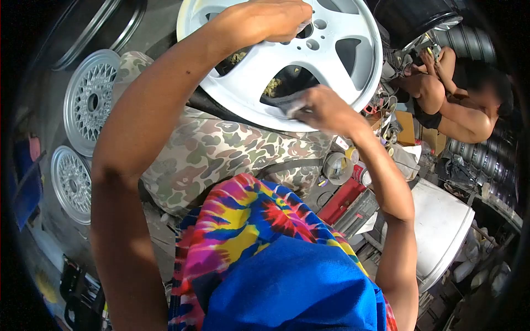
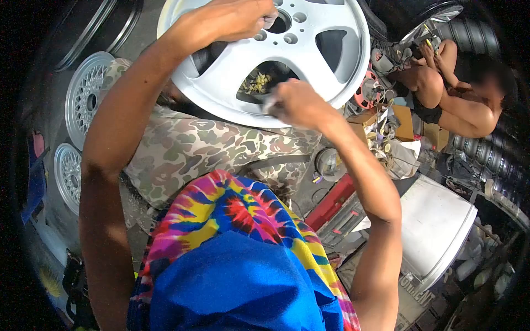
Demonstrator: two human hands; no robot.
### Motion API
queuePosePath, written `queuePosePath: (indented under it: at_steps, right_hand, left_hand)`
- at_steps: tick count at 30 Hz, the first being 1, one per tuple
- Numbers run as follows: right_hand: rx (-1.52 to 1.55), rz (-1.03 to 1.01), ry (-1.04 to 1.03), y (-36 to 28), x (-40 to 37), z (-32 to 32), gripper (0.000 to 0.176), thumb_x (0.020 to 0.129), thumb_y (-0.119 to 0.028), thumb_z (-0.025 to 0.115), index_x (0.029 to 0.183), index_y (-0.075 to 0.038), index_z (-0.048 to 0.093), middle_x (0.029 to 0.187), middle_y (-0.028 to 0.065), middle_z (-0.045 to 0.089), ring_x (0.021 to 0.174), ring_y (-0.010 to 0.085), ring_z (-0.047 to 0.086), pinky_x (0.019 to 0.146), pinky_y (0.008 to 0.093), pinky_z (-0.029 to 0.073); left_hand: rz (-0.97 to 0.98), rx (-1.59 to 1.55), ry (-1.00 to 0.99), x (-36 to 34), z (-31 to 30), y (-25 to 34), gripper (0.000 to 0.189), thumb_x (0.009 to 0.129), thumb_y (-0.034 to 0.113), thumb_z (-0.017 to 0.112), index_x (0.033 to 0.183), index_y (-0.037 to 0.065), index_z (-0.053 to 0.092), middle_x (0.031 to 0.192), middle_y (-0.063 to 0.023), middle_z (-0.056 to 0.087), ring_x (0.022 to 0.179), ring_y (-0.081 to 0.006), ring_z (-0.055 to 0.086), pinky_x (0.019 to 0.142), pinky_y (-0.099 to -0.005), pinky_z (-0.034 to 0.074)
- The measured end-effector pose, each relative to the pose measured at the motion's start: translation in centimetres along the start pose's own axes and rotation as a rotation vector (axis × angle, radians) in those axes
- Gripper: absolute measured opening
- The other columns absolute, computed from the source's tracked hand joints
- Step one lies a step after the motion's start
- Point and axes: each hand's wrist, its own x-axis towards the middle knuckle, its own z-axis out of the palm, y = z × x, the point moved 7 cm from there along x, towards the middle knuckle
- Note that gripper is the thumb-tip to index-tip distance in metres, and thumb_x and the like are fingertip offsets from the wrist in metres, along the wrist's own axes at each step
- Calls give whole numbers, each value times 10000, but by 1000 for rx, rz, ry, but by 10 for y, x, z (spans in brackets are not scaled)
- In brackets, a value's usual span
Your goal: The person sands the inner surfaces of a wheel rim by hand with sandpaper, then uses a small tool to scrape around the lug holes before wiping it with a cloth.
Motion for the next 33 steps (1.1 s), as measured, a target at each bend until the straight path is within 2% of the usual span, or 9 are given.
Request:
queuePosePath:
  at_steps: [5, 11, 15, 18, 22, 25, 27, 31, 33]
  right_hand:
    - [228, -68, 125, -30, 8, 0, 168, 869, -67, 668, 1014, -9, 732, 984, 189, 723, 887, 349, 699, 795, 434, 548]
    - [-322, 84, -50, 11, -39, -19, 170, 834, -119, 716, 985, -47, 744, 954, 167, 711, 877, 329, 698, 750, 416, 552]
    - [30, -13, 149, -32, 7, 5, 175, 890, -167, 681, 1001, -45, 739, 1069, 180, 711, 1001, 338, 668, 920, 464, 503]
    - [99, -113, 322, -37, 2, 2, 135, 851, -145, 687, 943, -63, 742, 841, 203, 705, 840, 384, 685, 795, 482, 540]
    - [-96, 97, 162, 6, -42, -18, 161, 823, -184, 723, 856, -29, 694, 796, 205, 687, 800, 375, 683, 752, 471, 542]
    - [-134, -71, 275, -14, -30, -12, 130, 804, -152, 711, 841, -29, 692, 774, 192, 683, 782, 391, 674, 736, 476, 538]
    - [36, -210, 470, -49, -3, -4, 61, 781, -77, 666, 815, -31, 686, 772, 209, 673, 780, 403, 667, 737, 487, 535]
    - [-76, -117, 348, -33, -12, 0, 57, 768, -70, 670, 804, -30, 689, 788, 209, 682, 776, 387, 684, 707, 474, 547]
    - [-145, 79, 79, 0, -23, -1, 197, 780, -84, 688, 969, -64, 739, 997, 163, 701, 867, 359, 681, 786, 456, 544]
  left_hand:
    - [-98, 14, -84, 8, 5, 3, 66, 799, 50, 584, 834, 9, 621, 827, -204, 615, 863, -397, 612, 757, -473, 473]
    - [-116, -8, -47, 1, -8, -3, 100, 813, 81, 585, 814, -9, 629, 837, -236, 649, 861, -415, 634, 743, -495, 479]
    - [-149, -32, -63, 6, -14, -6, 115, 816, 86, 575, 833, -7, 641, 852, -244, 649, 877, -418, 636, 744, -492, 479]
    - [-217, 3, -125, 4, -14, -12, 131, 824, 85, 563, 852, 1, 659, 879, -242, 662, 906, -419, 638, 752, -491, 480]
    - [-108, 27, 51, -11, -27, -27, 141, 826, 83, 558, 913, 2, 634, 794, -221, 626, 818, -425, 612, 733, -489, 472]
    - [91, 8, 279, -24, -52, -20, 128, 830, 77, 553, 931, 2, 581, 692, -192, 551, 732, -408, 560, 758, -451, 454]
    - [-168, -71, -4, -17, -45, -30, 94, 833, 78, 552, 894, 6, 557, 664, -181, 521, 706, -396, 540, 742, -450, 444]
    - [-132, -323, -59, -20, -36, -31, 174, 831, 94, 563, 960, -14, 608, 722, -209, 589, 748, -399, 592, 730, -460, 477]
    - [-190, 38, -23, -9, -35, -41, 252, 824, 86, 553, 1019, -25, 668, 836, -247, 666, 847, -409, 651, 762, -467, 511]
